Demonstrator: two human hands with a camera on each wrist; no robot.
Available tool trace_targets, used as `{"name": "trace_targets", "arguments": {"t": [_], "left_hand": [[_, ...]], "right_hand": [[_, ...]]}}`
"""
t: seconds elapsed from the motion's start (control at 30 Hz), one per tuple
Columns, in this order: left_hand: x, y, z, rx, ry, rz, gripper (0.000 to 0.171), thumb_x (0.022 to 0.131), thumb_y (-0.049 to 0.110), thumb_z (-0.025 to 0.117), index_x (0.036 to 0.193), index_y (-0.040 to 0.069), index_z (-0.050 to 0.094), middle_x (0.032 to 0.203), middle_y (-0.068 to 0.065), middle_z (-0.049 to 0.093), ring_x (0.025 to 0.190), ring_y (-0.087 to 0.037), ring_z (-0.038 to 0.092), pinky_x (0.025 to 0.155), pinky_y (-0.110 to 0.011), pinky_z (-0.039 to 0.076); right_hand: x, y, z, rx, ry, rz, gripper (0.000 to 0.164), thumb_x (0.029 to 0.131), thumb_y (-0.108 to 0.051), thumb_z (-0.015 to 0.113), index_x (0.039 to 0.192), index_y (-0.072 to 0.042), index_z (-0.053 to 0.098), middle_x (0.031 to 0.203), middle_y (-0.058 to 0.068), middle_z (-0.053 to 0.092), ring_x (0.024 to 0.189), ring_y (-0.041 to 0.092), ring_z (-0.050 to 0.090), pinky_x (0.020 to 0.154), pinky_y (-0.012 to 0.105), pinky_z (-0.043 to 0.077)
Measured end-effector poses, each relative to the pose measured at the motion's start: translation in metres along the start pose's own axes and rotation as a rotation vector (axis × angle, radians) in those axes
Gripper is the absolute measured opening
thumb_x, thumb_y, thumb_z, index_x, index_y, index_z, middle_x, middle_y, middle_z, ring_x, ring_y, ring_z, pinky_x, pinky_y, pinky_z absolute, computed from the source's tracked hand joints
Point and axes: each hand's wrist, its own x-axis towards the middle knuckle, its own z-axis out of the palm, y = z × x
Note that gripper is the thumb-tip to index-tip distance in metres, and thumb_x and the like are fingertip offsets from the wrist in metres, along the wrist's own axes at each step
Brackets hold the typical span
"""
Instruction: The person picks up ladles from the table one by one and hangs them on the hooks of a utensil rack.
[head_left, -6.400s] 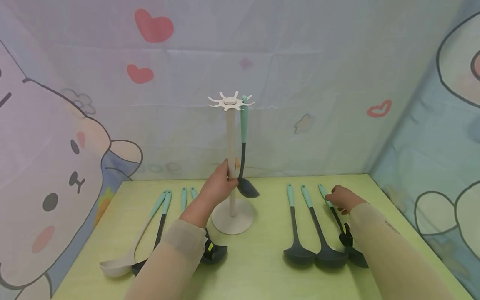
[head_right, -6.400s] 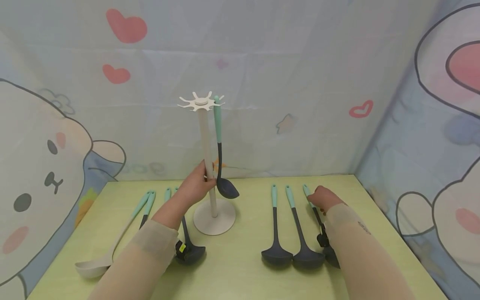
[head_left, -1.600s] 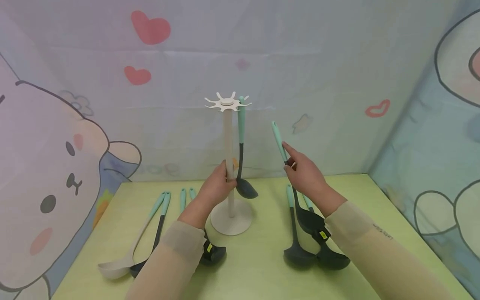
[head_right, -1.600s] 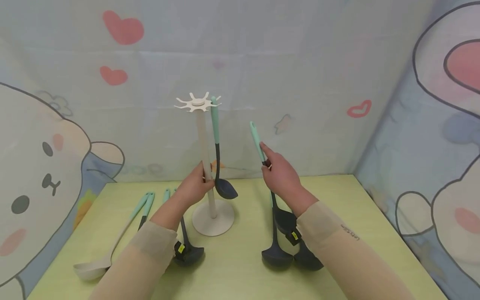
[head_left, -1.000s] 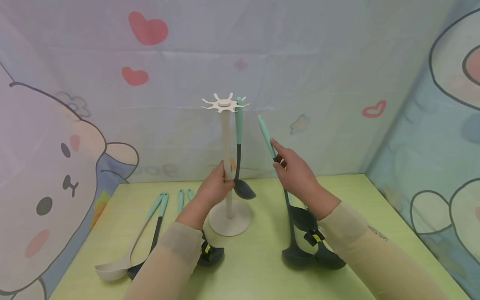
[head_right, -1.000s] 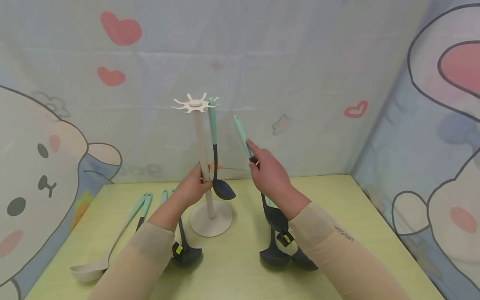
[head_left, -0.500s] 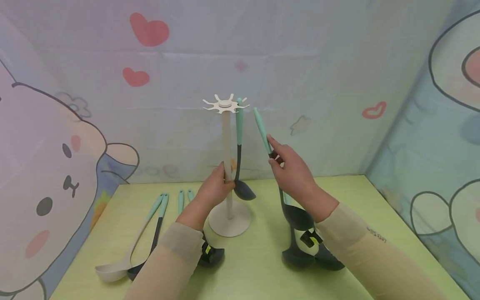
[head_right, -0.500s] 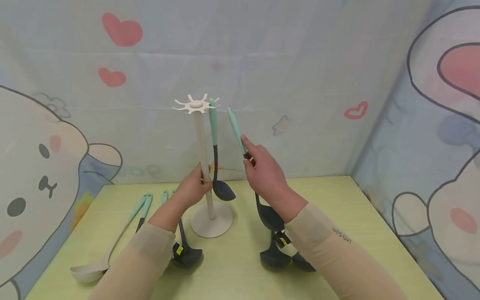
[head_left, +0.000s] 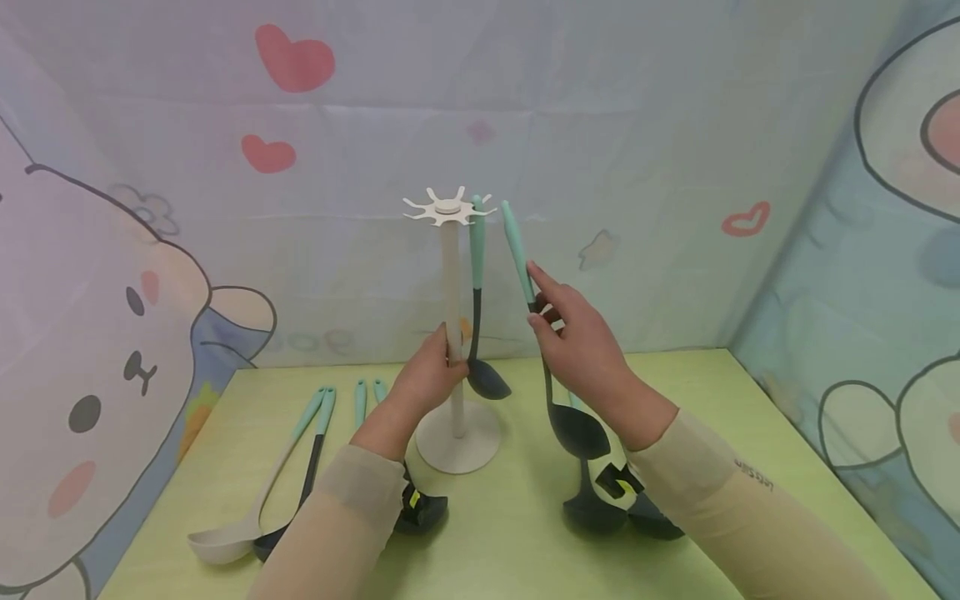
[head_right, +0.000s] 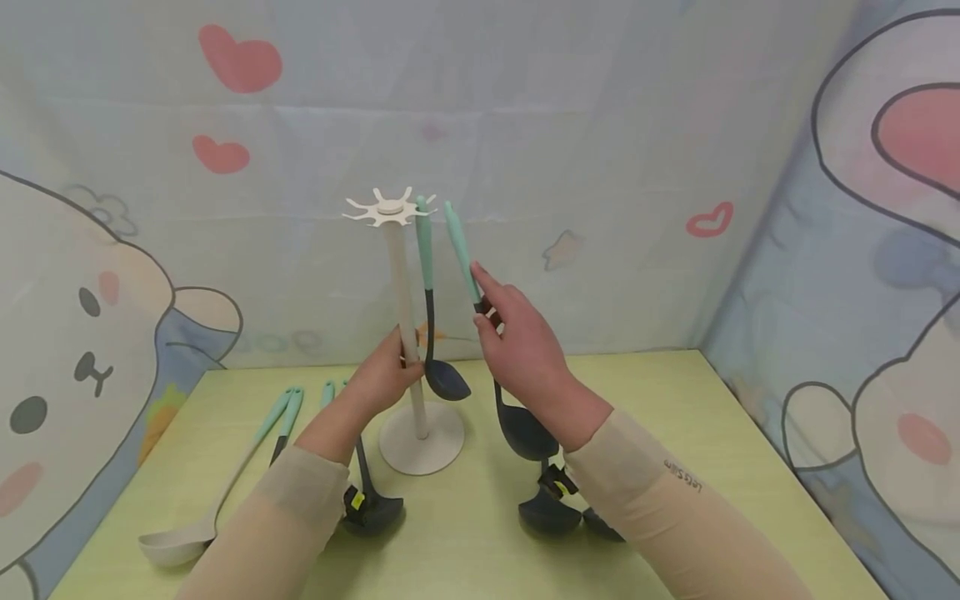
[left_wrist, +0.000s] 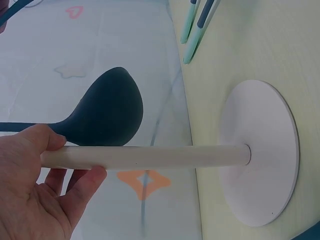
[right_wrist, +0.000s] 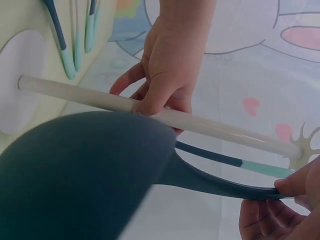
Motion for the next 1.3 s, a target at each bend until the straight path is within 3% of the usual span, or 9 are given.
{"name": "trace_targets", "arguments": {"t": [0.67, 1.3], "left_hand": [[0.0, 0.001, 0.0, -0.007, 0.005, -0.014, 0.022, 0.094, 0.006, 0.061, 0.112, 0.005, 0.048, 0.103, -0.013, 0.058, 0.104, -0.029, 0.063, 0.088, -0.046, 0.052], [0.002, -0.002, 0.001, 0.011, 0.004, -0.006, 0.021, 0.094, 0.007, 0.062, 0.109, 0.006, 0.048, 0.101, -0.012, 0.059, 0.102, -0.027, 0.063, 0.087, -0.046, 0.052]], "right_hand": [[-0.001, -0.01, 0.0, 0.058, -0.004, 0.033, 0.066, 0.101, -0.013, 0.058, 0.156, -0.033, 0.03, 0.119, 0.008, 0.056, 0.1, 0.023, 0.061, 0.078, 0.041, 0.056], [0.002, -0.017, 0.005, 0.072, -0.025, 0.044, 0.066, 0.1, -0.014, 0.059, 0.156, -0.034, 0.03, 0.115, 0.007, 0.056, 0.099, 0.022, 0.06, 0.079, 0.04, 0.055]]}}
